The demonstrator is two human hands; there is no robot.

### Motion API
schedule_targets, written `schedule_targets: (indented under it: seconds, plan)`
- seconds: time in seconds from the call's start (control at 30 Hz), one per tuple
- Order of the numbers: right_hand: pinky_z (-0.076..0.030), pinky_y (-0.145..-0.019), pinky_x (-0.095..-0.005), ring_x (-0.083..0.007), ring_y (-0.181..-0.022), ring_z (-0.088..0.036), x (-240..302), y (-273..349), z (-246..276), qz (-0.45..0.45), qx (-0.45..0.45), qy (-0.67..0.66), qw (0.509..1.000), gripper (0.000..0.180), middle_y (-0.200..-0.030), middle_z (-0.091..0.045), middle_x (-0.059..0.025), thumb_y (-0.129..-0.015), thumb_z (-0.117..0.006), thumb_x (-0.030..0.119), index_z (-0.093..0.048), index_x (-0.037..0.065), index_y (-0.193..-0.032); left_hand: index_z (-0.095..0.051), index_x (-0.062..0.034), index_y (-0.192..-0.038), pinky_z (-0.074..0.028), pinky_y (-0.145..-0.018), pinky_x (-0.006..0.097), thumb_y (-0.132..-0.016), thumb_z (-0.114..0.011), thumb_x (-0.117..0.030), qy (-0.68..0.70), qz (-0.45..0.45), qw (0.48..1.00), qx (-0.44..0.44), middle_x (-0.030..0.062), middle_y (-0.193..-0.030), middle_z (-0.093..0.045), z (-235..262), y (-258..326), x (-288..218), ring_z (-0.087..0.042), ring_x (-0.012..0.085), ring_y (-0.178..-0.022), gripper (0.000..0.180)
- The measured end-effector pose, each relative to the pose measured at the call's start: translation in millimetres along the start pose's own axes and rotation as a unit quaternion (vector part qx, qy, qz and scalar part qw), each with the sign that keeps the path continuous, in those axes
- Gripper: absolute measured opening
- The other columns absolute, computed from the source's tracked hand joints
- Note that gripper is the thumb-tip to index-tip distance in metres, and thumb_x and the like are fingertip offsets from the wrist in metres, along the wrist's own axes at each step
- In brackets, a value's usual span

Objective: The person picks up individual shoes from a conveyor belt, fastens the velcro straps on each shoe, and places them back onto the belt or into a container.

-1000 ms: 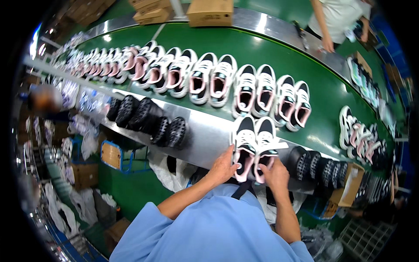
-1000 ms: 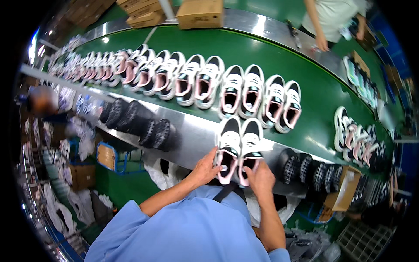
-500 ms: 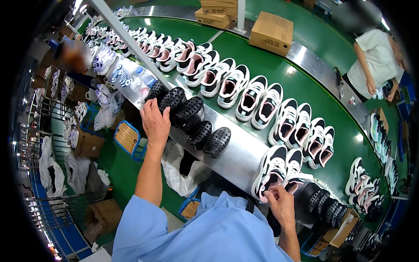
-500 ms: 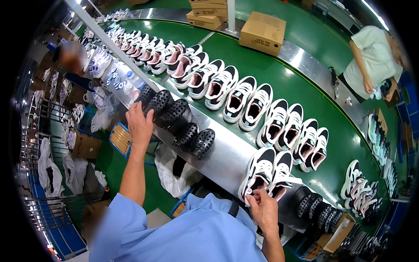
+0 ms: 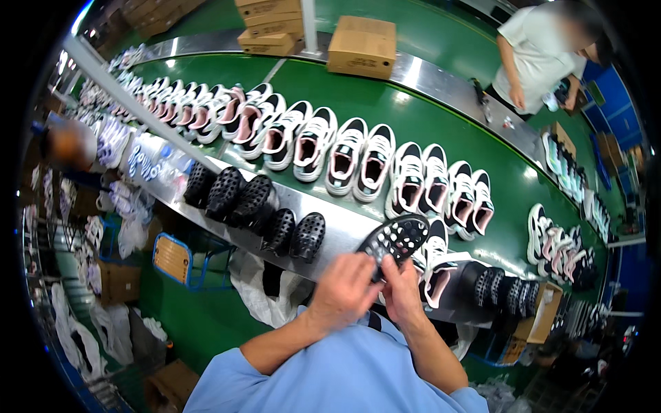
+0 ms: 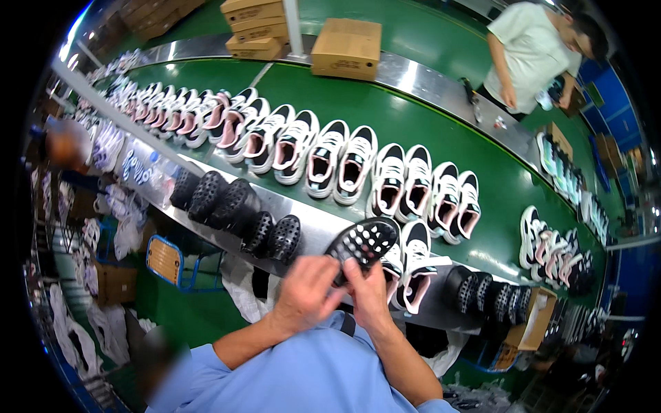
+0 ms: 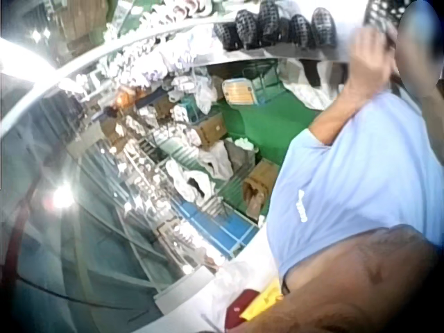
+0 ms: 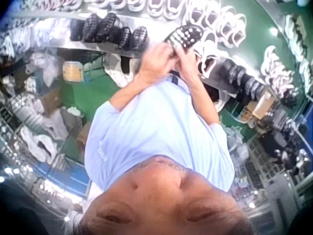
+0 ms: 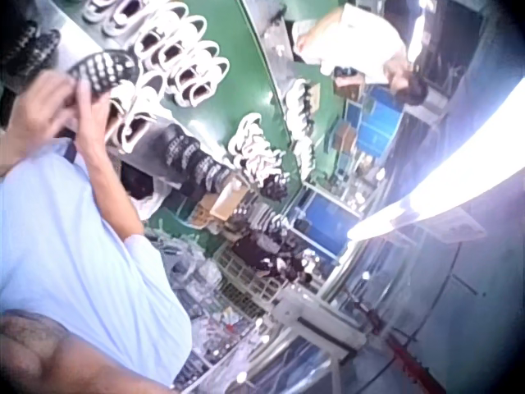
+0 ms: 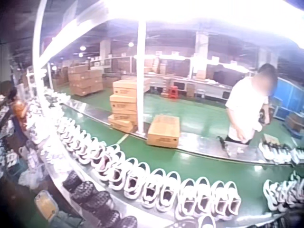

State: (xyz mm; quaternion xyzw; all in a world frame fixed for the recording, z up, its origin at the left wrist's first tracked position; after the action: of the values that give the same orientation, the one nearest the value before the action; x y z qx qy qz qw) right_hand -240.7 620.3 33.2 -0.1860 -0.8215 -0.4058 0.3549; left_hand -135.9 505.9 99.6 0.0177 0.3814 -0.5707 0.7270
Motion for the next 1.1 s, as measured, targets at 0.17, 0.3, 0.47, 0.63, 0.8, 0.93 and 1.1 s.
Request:
schedule_targets:
  seconds: [0.17,0.3,0.47,0.63,0.8,0.93,1.1]
  plan:
    - [-0.053,-0.1,-0.0347,-0.0184,-0.113,-0.065,7,32,44,-0.07,0.062,0.118,0.989,0.061,-0.124,-0.067,-0.0097,-0.092,-0.08,0.017,-0.051,0.001,-0.144,-0.061,-0.0024,-0.14,-0.055,-0.092,0.036,-0.087,-0.084,-0.031,0.293,0.224,0.927,0.065,0.015,-0.128,-0.064,-43,-30,21,-0.06,0.0279,-0.122,0.064]
    - [-0.054,-0.097,-0.0418,-0.0339,-0.111,-0.071,12,56,53,-0.051,0.001,0.445,0.894,0.082,-0.119,-0.07,-0.0243,-0.093,-0.077,0.042,-0.043,-0.008,-0.148,-0.069,-0.0001,-0.123,-0.055,-0.084,0.029,-0.094,-0.078,-0.015,0.422,0.259,0.834,0.243,0.0057,-0.111,-0.071,-108,-26,30,-0.065,0.0133,-0.095,0.034]
    - [-0.056,-0.068,-0.0528,-0.0456,-0.078,-0.073,21,102,45,0.075,-0.081,0.685,0.72,0.063,-0.085,-0.073,-0.0264,-0.089,-0.078,0.052,-0.061,-0.005,-0.11,-0.071,-0.0031,-0.114,-0.056,-0.081,0.031,-0.094,-0.077,-0.017,0.377,0.395,0.822,0.165,0.0067,-0.101,-0.071,-137,6,31,-0.065,0.0151,-0.087,0.025]
    - [-0.056,-0.065,-0.0536,-0.0468,-0.07,-0.071,20,116,85,0.074,-0.133,0.648,0.746,0.04,-0.074,-0.07,-0.0274,-0.087,-0.082,0.031,-0.064,-0.002,-0.099,-0.065,-0.0017,-0.128,-0.053,-0.099,0.044,-0.086,-0.082,-0.023,0.099,0.129,0.983,0.082,0.0188,-0.118,-0.066,-141,-11,19,-0.062,0.0363,-0.114,0.05]
    - [-0.055,-0.069,-0.057,-0.0502,-0.075,-0.07,30,93,93,0.023,-0.121,0.734,0.668,0.043,-0.076,-0.07,-0.0285,-0.086,-0.082,0.034,-0.064,-0.005,-0.091,-0.073,0.0028,-0.088,-0.055,-0.09,0.05,-0.083,-0.064,-0.005,0.131,-0.048,0.969,0.205,0.0265,-0.099,-0.068,-213,-9,43,-0.066,0.0423,-0.096,0.013]
    - [-0.055,-0.071,-0.058,-0.0501,-0.076,-0.07,32,85,87,0.027,-0.101,0.729,0.676,0.041,-0.077,-0.069,-0.0308,-0.088,-0.08,0.033,-0.065,-0.006,-0.091,-0.073,-0.0001,-0.096,-0.058,-0.08,0.053,-0.082,-0.062,-0.003,0.194,-0.017,0.964,0.181,0.0254,-0.091,-0.069,-216,-11,61,-0.068,0.0468,-0.087,0.018]
    - [-0.057,-0.069,-0.0557,-0.0496,-0.074,-0.071,36,87,111,0.042,-0.125,0.727,0.674,0.036,-0.076,-0.071,-0.0279,-0.09,-0.078,0.029,-0.065,-0.004,-0.084,-0.071,-0.0004,-0.1,-0.055,-0.082,0.053,-0.087,-0.061,-0.003,0.232,0.034,0.924,0.302,0.0262,-0.093,-0.07,-215,-26,66,-0.068,0.0472,-0.091,0.017]
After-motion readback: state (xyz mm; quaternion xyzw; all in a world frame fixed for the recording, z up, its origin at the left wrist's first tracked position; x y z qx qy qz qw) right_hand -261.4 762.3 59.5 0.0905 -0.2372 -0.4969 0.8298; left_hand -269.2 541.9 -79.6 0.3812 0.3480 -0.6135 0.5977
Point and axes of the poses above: each hand's wrist, its own y-axis away from the middle knuckle, its own z-axis out of the back of the hand, x = y × z, the point moved 4 cm from there along -y, towards the middle knuckle
